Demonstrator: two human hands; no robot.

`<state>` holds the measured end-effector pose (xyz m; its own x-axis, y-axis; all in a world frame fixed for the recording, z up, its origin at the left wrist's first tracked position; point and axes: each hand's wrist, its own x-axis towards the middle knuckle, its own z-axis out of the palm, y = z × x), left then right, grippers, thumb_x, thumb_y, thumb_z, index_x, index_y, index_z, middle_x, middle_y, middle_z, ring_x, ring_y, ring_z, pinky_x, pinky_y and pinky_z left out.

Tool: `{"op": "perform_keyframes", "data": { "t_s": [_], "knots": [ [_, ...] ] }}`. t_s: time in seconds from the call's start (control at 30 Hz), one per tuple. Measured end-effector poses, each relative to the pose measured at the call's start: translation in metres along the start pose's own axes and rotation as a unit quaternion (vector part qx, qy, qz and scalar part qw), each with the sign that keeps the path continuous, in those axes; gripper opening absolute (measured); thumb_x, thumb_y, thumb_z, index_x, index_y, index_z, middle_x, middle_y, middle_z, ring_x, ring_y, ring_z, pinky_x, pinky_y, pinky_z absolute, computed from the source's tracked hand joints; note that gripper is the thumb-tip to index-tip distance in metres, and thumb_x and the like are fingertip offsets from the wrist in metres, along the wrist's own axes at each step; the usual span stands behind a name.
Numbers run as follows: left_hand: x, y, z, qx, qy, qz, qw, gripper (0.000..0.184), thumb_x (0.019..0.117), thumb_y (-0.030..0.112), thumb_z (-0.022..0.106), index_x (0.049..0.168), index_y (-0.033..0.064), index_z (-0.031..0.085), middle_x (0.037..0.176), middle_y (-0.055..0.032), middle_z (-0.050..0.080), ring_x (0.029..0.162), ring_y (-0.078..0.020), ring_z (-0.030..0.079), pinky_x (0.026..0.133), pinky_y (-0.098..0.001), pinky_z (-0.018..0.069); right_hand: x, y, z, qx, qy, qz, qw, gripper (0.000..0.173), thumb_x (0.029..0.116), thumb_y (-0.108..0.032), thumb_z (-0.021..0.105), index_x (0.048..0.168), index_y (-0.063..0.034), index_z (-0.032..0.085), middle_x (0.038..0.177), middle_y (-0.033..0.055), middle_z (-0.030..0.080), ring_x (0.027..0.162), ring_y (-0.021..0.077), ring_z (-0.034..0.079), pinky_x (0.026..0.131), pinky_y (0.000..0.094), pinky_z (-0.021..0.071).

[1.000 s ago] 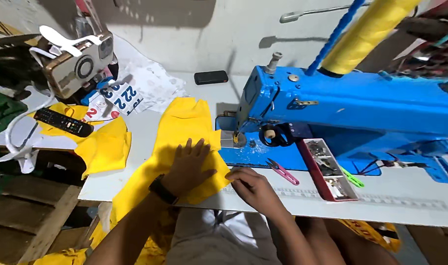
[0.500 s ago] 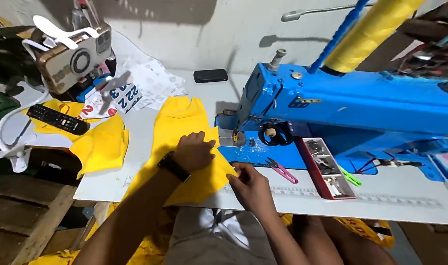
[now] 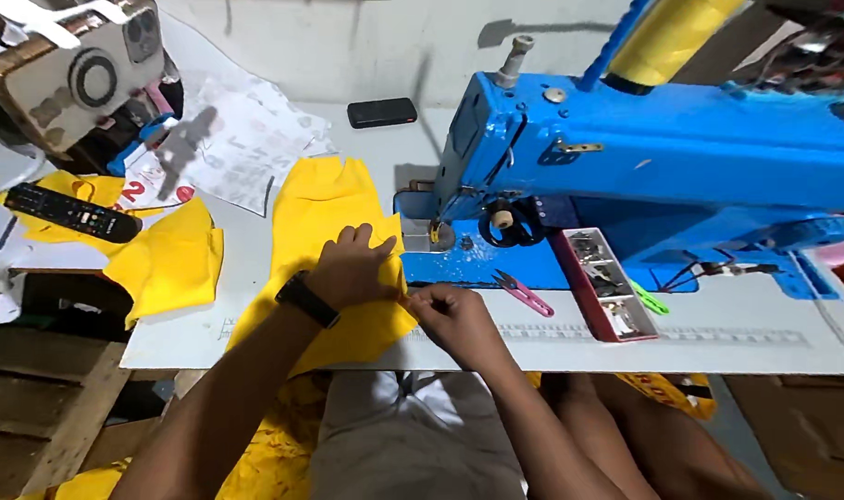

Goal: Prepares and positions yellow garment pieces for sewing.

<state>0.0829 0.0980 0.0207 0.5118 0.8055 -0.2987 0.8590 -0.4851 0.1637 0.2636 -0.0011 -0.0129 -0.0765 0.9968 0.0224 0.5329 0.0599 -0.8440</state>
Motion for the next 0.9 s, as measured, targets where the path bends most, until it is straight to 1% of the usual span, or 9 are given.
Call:
{"op": "perform_keyframes", "data": {
  "t_s": [0.13, 0.27, 0.4, 0.47, 0.5, 0.6, 0.67, 0.8, 0.9],
  "knots": [
    [-0.001, -0.001, 0.004, 0.002, 0.022, 0.004, 1.0, 0.084, 0.0864, 0.052, 0.077, 0.157, 0.0237, 0.042, 0.146, -0.0243, 0.046, 0.129, -0.046, 0.047, 0.089, -0.0612, 0.0464, 0.008, 0.001, -0.001, 0.005, -0.048, -0.042, 0.998, 0.021, 0.0992, -0.022, 0.065, 0.088, -0.0073, 0.075, 0.073, -0.001, 0.064, 0.066, 0.0033, 0.056, 0.063, 0.0238, 0.0478],
    [-0.002, -0.005, 0.014, -0.005, 0.072, 0.021, 0.997, 0.08, 0.0834, 0.043, 0.083, 0.153, 0.0211, 0.05, 0.144, -0.0246, 0.048, 0.126, -0.0464, 0.049, 0.088, -0.0614, 0.0467, 0.011, 0.003, -0.003, -0.034, -0.112, -0.091, 0.989, 0.027, 0.1017, -0.02, 0.057, 0.094, -0.0024, 0.077, 0.088, 0.0098, 0.07, 0.082, 0.017, 0.064, 0.078, 0.0369, 0.0526],
    [-0.003, -0.013, 0.01, -0.056, 0.049, 0.04, 0.996, 0.068, 0.0953, 0.052, 0.067, 0.153, 0.0211, 0.049, 0.145, -0.0252, 0.047, 0.128, -0.0471, 0.048, 0.091, -0.0623, 0.0449, 0.009, 0.005, -0.011, -0.048, -0.167, -0.105, 0.979, 0.031, 0.1002, -0.006, 0.048, 0.111, -0.0025, 0.077, 0.111, 0.0138, 0.073, 0.106, 0.0237, 0.067, 0.096, 0.0425, 0.0525],
    [-0.009, -0.013, 0.007, -0.106, 0.058, 0.045, 0.992, 0.065, 0.0994, 0.055, 0.058, 0.151, 0.0157, 0.053, 0.144, -0.0253, 0.05, 0.128, -0.0472, 0.049, 0.094, -0.0648, 0.0444, 0.009, 0.009, -0.015, -0.056, -0.176, -0.138, 0.973, 0.034, 0.0989, -0.002, 0.046, 0.113, -0.004, 0.077, 0.115, 0.013, 0.073, 0.114, 0.0252, 0.066, 0.101, 0.0447, 0.0507],
    [-0.013, -0.011, 0.006, -0.117, 0.065, 0.042, 0.99, 0.066, 0.0983, 0.055, 0.06, 0.15, 0.0142, 0.053, 0.144, -0.0236, 0.051, 0.128, -0.0458, 0.051, 0.096, -0.0649, 0.0447, 0.01, 0.011, -0.017, -0.059, -0.177, -0.154, 0.97, 0.035, 0.0983, -0.001, 0.046, 0.113, -0.005, 0.077, 0.116, 0.0126, 0.073, 0.115, 0.026, 0.066, 0.102, 0.0454, 0.0502],
    [-0.018, -0.006, 0.014, -0.089, 0.071, 0.03, 0.993, 0.078, 0.0855, 0.056, 0.076, 0.147, 0.0135, 0.055, 0.146, -0.0208, 0.052, 0.134, -0.0429, 0.048, 0.099, -0.0648, 0.0435, 0.008, 0.02, -0.021, -0.065, -0.17, -0.203, 0.962, 0.036, 0.0976, 0.0, 0.046, 0.112, -0.0081, 0.078, 0.116, 0.009, 0.073, 0.114, 0.0253, 0.065, 0.1, 0.0439, 0.0514],
    [-0.018, -0.007, 0.02, -0.075, 0.079, 0.027, 0.994, 0.082, 0.0809, 0.057, 0.08, 0.147, 0.0158, 0.056, 0.147, -0.0193, 0.051, 0.135, -0.0421, 0.046, 0.098, -0.0638, 0.043, 0.004, 0.028, -0.022, -0.069, -0.158, -0.239, 0.955, 0.034, 0.0979, -0.001, 0.047, 0.108, -0.0087, 0.079, 0.117, 0.0057, 0.074, 0.115, 0.0232, 0.065, 0.101, 0.041, 0.051],
    [-0.016, -0.01, 0.023, -0.075, 0.077, 0.024, 0.994, 0.084, 0.081, 0.061, 0.078, 0.15, 0.0187, 0.053, 0.151, -0.0174, 0.047, 0.139, -0.0408, 0.042, 0.102, -0.0636, 0.0401, -0.007, 0.04, -0.02, -0.086, -0.109, -0.286, 0.948, 0.032, 0.0981, -0.004, 0.05, 0.106, -0.011, 0.079, 0.122, 0.0016, 0.072, 0.113, 0.0188, 0.064, 0.101, 0.0335, 0.0499],
    [-0.016, -0.011, 0.021, -0.078, 0.05, 0.018, 0.996, 0.085, 0.0845, 0.062, 0.073, 0.153, 0.0195, 0.049, 0.157, -0.0175, 0.04, 0.145, -0.04, 0.035, 0.107, -0.0628, 0.0344, -0.009, 0.046, -0.016, -0.084, -0.062, -0.299, 0.948, 0.033, 0.1003, -0.007, 0.046, 0.114, -0.0107, 0.076, 0.125, 0.0031, 0.072, 0.115, 0.0186, 0.064, 0.101, 0.0322, 0.0494]
  ]
}}
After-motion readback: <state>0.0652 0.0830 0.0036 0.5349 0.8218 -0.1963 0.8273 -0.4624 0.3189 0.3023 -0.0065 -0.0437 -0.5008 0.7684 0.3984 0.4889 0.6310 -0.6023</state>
